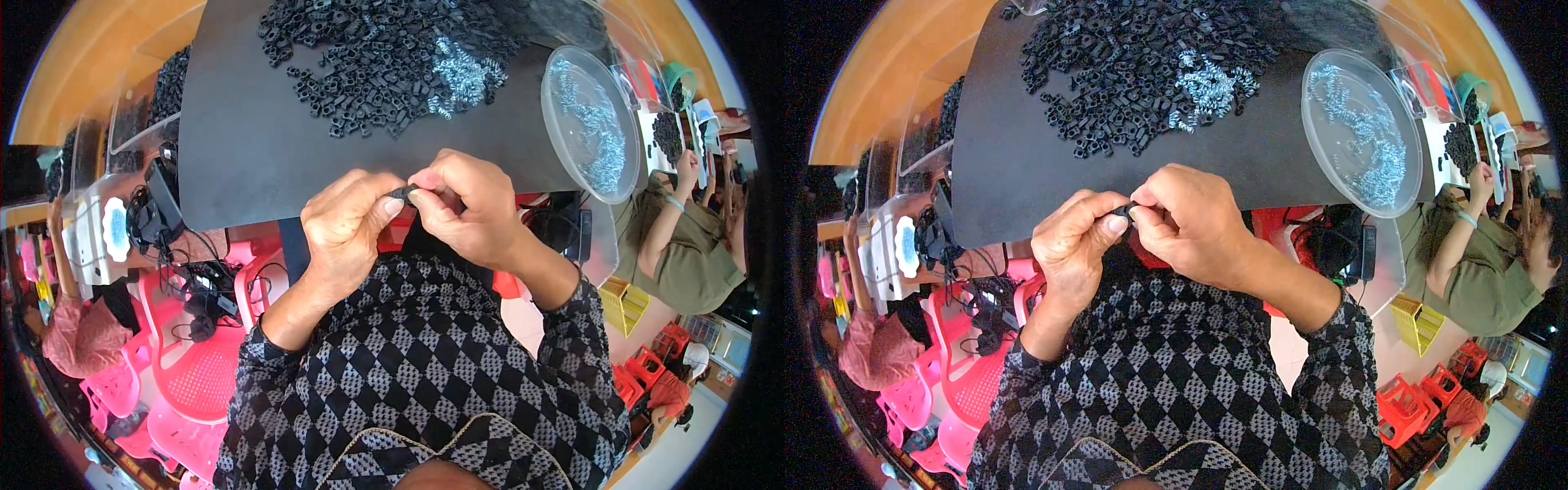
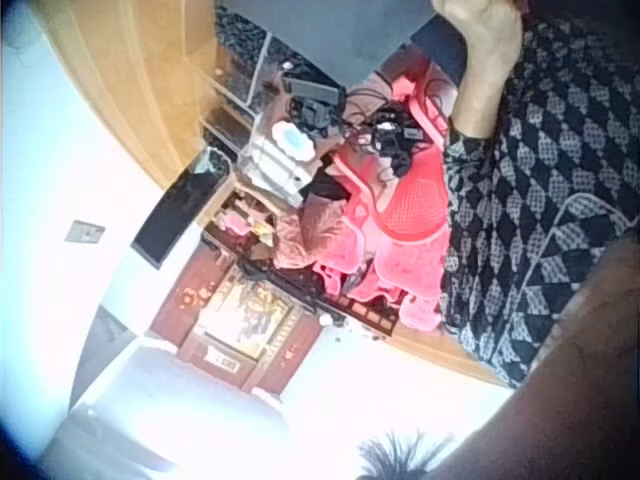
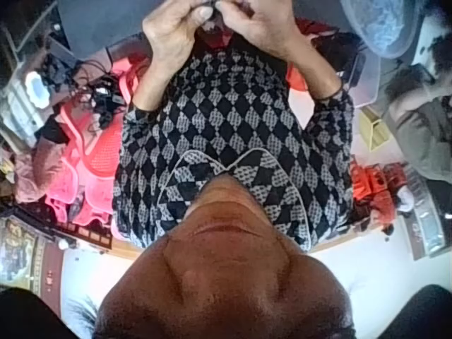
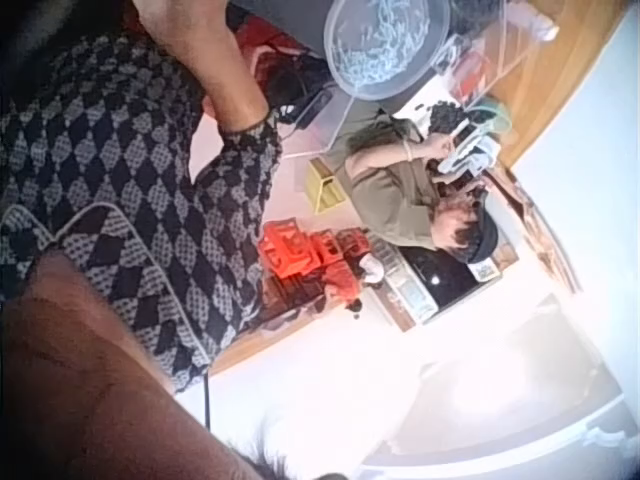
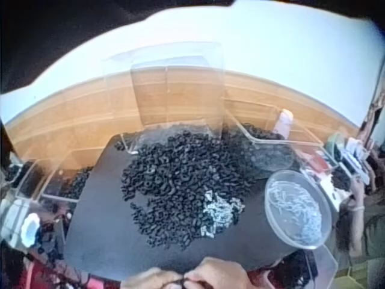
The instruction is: Assembling small black plastic parts by hand on a workbench.
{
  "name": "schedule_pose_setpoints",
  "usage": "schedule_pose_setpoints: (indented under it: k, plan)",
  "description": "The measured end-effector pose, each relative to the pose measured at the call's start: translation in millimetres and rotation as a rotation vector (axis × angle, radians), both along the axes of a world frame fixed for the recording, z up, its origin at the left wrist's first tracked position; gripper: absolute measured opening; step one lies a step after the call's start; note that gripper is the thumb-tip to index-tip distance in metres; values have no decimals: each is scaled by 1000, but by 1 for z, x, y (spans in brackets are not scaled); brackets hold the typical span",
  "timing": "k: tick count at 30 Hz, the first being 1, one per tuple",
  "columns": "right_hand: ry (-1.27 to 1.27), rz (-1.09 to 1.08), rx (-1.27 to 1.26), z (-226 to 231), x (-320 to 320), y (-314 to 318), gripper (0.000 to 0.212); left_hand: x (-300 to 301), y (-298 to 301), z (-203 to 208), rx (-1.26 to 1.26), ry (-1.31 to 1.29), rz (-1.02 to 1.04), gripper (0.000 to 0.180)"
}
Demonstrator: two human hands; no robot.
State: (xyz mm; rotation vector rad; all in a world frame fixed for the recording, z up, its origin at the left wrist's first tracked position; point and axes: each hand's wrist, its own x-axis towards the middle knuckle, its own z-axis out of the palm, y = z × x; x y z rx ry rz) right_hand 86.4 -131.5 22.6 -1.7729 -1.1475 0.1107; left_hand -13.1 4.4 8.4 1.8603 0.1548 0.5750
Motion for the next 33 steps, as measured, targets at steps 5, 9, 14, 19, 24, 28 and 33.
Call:
schedule_pose_setpoints:
  k: [5, 9, 14, 19, 24, 28, 33]
  plan:
    - [-99, -8, 52, -3, -4, 2, 19, 0, -1, -1, 149, -91, 37, 10]
    - [-23, 4, 38, -1, -2, -1, 16, 1, -1, 0, 109, -17, 20, 11]
    - [150, 32, -39, 12, 4, -1, 10, 2, 4, 3, 73, -39, -27, 10]
    - [-124, 125, -20, 7, 9, -1, 17, 2, 4, 3, 146, -54, -42, 9]
    - [-302, 75, 55, 1, 2, 2, 21, 5, 1, 1, 249, -142, 48, 9]
    - [-368, 4, 85, -7, -4, 2, 27, 5, -5, -5, 205, -157, 94, 10]
    - [-390, 10, 79, -16, -1, 0, 33, 4, -5, -9, 149, -73, 77, 13]
